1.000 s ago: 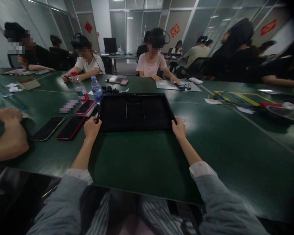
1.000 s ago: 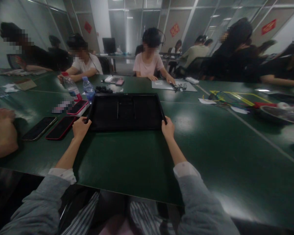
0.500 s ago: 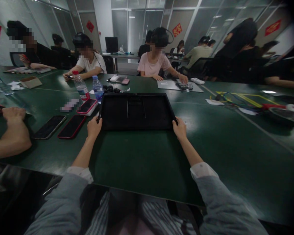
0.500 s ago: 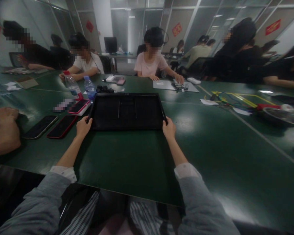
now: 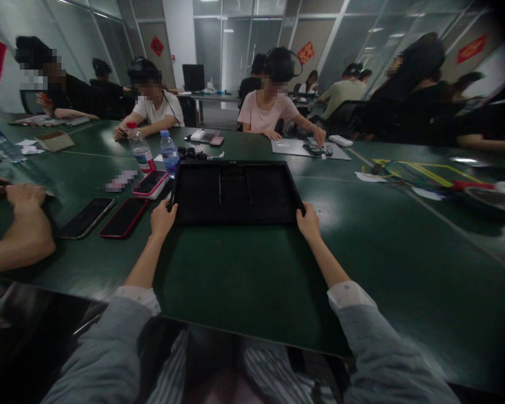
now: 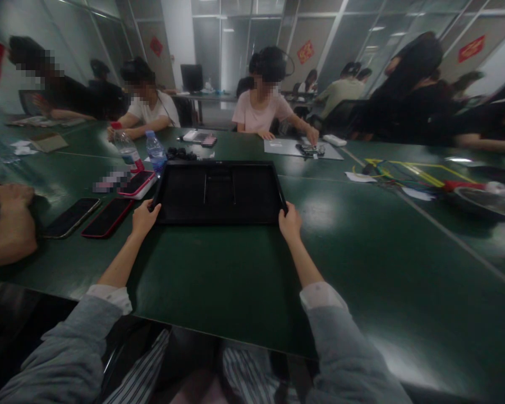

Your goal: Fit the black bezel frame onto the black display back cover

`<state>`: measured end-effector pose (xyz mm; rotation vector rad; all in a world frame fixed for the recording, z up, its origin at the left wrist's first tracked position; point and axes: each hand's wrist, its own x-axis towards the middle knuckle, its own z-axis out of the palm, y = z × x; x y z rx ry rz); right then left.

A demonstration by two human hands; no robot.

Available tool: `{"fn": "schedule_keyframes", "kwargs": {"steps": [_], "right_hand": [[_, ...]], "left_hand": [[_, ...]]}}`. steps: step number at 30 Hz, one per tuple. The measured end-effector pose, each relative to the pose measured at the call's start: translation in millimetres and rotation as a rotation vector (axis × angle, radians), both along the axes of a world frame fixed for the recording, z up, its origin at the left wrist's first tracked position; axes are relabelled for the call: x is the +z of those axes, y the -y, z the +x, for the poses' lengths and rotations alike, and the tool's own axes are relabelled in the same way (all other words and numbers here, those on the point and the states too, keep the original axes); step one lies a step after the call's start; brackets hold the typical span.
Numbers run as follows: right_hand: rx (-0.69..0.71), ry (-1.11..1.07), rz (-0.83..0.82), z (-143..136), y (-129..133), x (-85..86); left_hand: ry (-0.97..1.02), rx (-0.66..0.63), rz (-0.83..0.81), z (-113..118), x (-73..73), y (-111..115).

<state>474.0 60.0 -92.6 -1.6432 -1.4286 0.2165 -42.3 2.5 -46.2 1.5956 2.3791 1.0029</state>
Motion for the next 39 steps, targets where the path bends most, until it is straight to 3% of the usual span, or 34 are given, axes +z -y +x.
{"fn": "schedule_keyframes", "kwargs": {"steps": [7,16,21,25,32,39], "right_hand": [[-0.019,0.021,0.002,-3.2,-1.1,-0.8],[-0.010,0.036,0.022,-5.1,0.9,1.5],[0.011,0.071,0.032,-8.6,3.2,5.3],[0.010,0.061,0.045,-9.8,4.0,6.2],[-0.006,0.118,-0.005,-6.9,1.8,3.4],[0.008,0.107,0.016,-5.8,2.2,1.8]], "left_hand": [[-0.021,-0.013,-0.004,3.7,2.2,2.7],[-0.217,-0.038,0.140,21.8,11.8,12.7],[-0.330,-0.247,0.134,45.3,17.8,20.1],[-0.354,-0.312,0.097,49.6,15.2,18.8],[-0.407,-0.288,0.098,47.4,5.8,13.9],[-0.328,-0.298,0.099,46.7,6.7,12.9]]}}
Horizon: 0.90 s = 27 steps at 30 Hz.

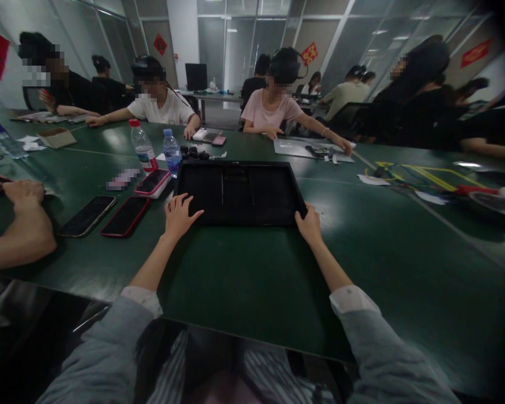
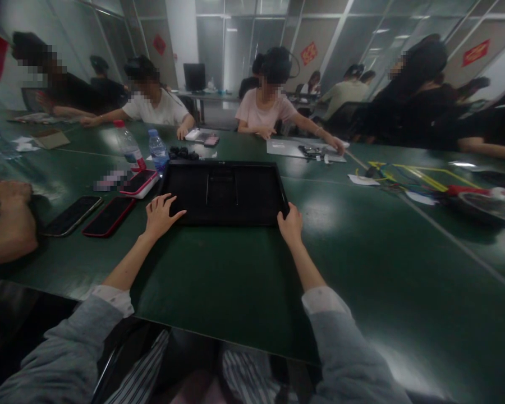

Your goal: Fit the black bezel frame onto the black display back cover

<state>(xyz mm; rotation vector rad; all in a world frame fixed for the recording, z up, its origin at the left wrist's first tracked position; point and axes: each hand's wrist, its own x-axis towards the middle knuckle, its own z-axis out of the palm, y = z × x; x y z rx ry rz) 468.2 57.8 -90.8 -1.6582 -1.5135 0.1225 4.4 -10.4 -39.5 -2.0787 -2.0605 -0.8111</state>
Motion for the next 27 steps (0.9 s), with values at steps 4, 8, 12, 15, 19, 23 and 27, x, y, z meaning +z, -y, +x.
{"fn": "schedule_keyframes", "kwargs": {"steps": [4,8,12,15,19,23,27], "right_hand": [[0.018,-0.031,0.026,0.8,0.1,-0.1],[0.037,-0.060,0.029,3.5,-1.3,-2.1],[0.041,-0.051,0.026,4.9,-2.5,-3.9],[0.033,-0.037,0.020,4.2,-2.8,-3.9],[0.022,-0.029,0.018,2.8,-3.0,-3.2],[0.016,-0.014,0.028,3.4,-3.6,-4.0],[0.009,0.013,-0.002,4.6,-4.7,-5.0]], "left_hand": [[0.063,-0.007,0.048,-2.1,-1.3,-0.8],[0.110,0.034,0.101,-5.1,-1.1,-2.3],[0.163,0.147,0.126,-10.3,0.5,-3.7],[0.218,0.232,0.131,-15.8,-0.8,-6.1],[0.282,0.278,0.087,-23.1,-6.4,-11.9],[0.344,0.249,0.038,-27.5,-10.7,-16.2],[0.376,0.222,0.005,-29.3,-10.8,-16.5]]}}
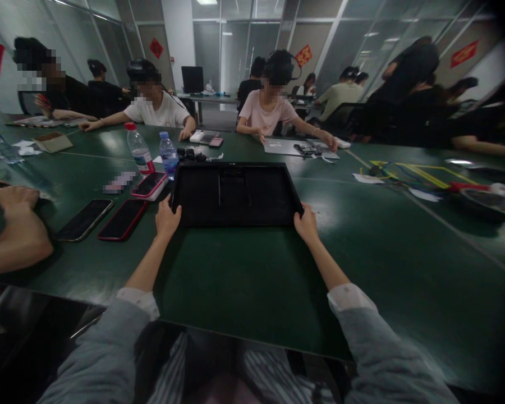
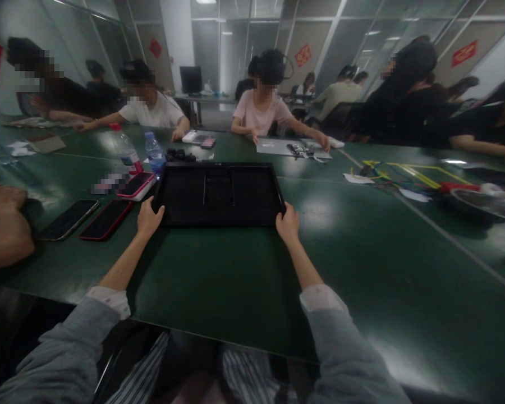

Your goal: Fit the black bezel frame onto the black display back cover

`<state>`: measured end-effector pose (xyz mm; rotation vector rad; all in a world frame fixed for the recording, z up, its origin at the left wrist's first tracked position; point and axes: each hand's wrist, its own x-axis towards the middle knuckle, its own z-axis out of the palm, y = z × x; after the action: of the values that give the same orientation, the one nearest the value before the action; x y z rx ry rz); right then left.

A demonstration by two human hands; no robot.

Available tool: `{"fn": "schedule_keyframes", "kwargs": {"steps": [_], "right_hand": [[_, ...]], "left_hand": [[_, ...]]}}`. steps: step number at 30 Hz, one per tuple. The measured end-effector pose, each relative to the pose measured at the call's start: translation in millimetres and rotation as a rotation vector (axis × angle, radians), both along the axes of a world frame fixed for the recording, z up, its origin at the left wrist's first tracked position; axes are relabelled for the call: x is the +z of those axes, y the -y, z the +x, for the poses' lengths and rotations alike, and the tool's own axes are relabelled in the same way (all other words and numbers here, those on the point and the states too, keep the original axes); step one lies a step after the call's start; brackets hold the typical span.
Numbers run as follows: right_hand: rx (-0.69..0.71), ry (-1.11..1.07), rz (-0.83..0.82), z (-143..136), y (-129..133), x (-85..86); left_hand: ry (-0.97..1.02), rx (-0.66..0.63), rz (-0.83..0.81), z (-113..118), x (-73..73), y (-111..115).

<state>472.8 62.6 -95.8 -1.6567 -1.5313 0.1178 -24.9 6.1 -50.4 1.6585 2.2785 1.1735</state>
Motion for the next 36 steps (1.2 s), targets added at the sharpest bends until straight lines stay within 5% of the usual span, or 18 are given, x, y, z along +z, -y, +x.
{"fn": "schedule_keyframes", "kwargs": {"steps": [14,26,36], "right_hand": [[0.017,-0.078,0.014,0.6,0.5,1.5],[0.077,-0.481,-0.099,12.7,14.1,4.9],[0.204,-0.679,-0.236,12.2,-25.7,29.7]], "left_hand": [[0.062,-0.013,0.051,-4.2,-1.9,-1.2],[0.289,0.008,0.093,-14.9,-2.9,-11.5],[0.286,0.017,0.104,-25.1,-15.1,-18.0]]}}
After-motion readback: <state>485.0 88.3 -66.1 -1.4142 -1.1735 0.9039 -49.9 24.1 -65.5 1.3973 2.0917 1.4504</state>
